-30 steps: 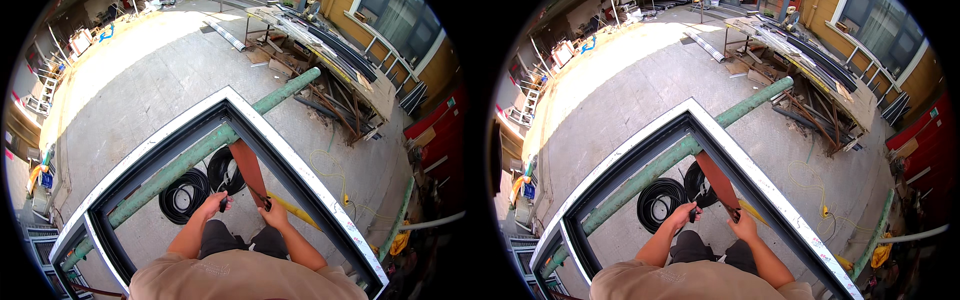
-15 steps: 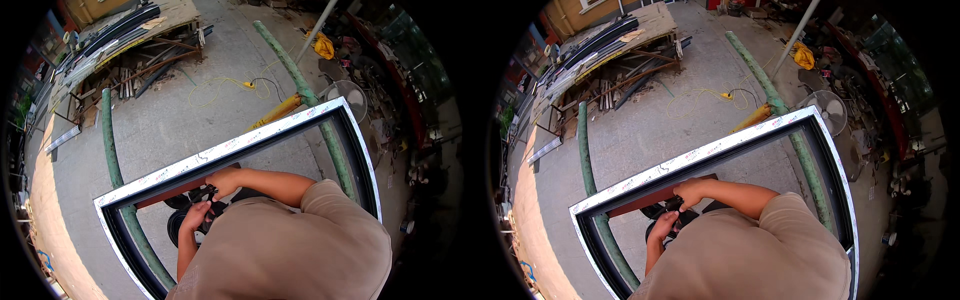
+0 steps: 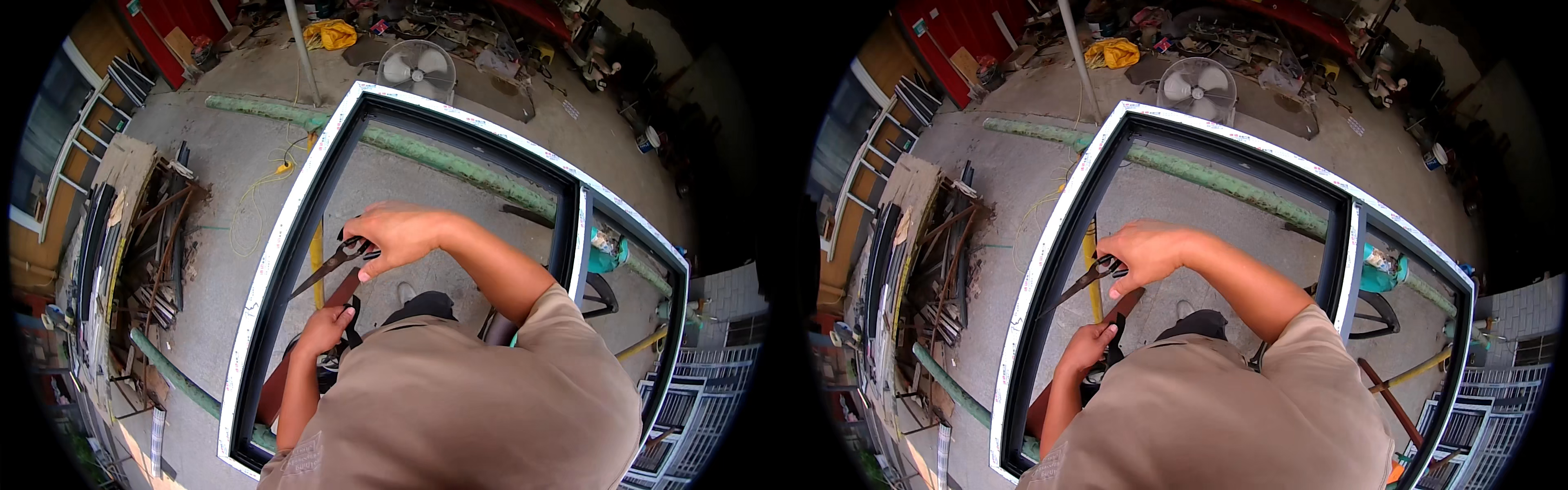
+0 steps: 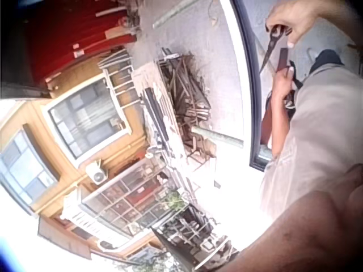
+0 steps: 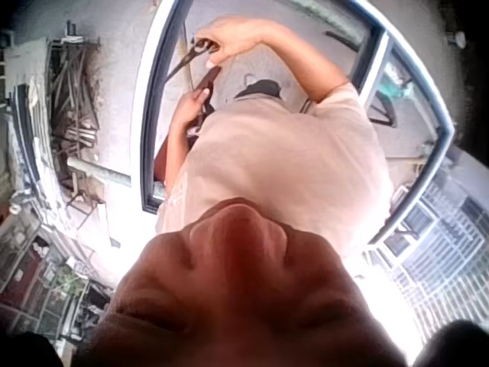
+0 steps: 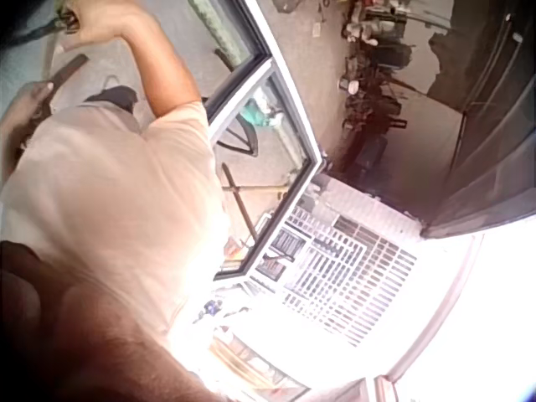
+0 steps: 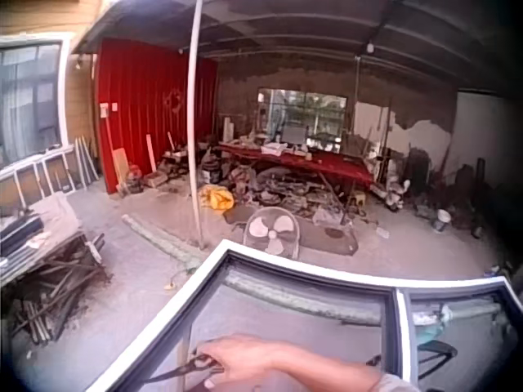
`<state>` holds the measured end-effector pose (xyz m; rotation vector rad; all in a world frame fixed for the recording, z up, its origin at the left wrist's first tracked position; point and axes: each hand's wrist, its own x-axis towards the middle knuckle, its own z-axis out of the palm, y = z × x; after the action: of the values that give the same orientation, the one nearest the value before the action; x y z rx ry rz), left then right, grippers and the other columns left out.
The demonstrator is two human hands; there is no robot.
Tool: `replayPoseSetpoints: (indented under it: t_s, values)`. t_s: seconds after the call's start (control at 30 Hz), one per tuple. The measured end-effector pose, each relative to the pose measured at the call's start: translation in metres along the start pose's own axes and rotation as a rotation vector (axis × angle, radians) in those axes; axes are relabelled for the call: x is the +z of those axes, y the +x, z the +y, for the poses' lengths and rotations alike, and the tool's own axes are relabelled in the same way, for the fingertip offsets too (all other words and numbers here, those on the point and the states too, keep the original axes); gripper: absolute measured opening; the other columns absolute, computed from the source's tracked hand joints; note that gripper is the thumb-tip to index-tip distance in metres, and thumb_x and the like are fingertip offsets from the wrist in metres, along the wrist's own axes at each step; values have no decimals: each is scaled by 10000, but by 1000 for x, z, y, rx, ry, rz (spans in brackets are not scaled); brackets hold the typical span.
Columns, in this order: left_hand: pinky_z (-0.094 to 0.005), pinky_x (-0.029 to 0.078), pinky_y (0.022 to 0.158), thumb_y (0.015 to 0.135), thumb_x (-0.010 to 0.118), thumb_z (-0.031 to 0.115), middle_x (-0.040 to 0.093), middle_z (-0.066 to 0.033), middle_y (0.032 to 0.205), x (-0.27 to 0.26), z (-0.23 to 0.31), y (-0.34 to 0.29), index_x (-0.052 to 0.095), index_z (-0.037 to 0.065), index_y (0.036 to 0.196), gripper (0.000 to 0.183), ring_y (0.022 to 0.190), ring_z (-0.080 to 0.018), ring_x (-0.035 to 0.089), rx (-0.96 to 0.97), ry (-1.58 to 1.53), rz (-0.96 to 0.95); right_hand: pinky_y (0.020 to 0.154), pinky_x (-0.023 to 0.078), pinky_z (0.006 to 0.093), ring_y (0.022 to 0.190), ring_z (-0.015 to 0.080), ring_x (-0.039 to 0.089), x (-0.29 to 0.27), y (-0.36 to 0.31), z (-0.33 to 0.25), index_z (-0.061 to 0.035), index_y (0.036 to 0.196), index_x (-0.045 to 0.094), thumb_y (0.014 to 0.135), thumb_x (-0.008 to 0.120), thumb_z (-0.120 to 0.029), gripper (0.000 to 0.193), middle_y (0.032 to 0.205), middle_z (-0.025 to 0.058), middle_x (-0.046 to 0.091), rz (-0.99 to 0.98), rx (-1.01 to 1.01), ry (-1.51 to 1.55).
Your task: The person installs a rubber seal into a window frame. They cut a rubber strip with scissors and then press it into the channel of a metal frame by hand.
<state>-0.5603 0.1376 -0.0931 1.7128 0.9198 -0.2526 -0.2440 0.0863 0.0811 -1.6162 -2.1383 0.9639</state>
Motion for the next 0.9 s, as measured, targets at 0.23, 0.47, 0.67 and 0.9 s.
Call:
replayPoseSetpoints:
  t_s: [0.23, 0.47, 0.67, 0.9]
  values:
    - [-312, 488, 580, 1182, 598, 359, 696, -13, 863, -24, 90, 55, 794, 42, 1353, 410, 636, -94, 565, 246, -11, 100, 1011, 554, 505, 1150, 415, 719, -86, -155, 44, 23, 1330, 689, 900, 881, -526, 724, 1103, 196, 783, 495, 573, -331]
    - [-249, 479, 600, 1199, 563, 400, 664, 37, 842, -38, 183, 72, 785, 66, 1379, 440, 634, -54, 539, 333, -71, -173, 1069, 554, 512, 1233, 434, 719, -78, -307, 83, 38, 1322, 726, 914, 856, -576, 749, 1288, 270, 751, 1035, 1272, -379]
    - [-215, 445, 560, 1218, 521, 388, 657, 34, 797, -50, 242, 101, 752, 10, 1395, 478, 565, -42, 511, 330, -31, -298, 1044, 555, 518, 1188, 435, 729, -45, -337, 124, 33, 1267, 732, 927, 845, -583, 713, 1214, 259, 757, 1057, 1492, -486]
    - [-227, 489, 621, 1226, 486, 414, 642, 15, 859, -66, 274, 133, 723, 40, 1426, 486, 614, -56, 537, 401, -17, -365, 1037, 537, 531, 1194, 421, 688, -16, -323, 142, 13, 1245, 727, 878, 883, -607, 737, 1221, 217, 710, 1047, 1492, -609]
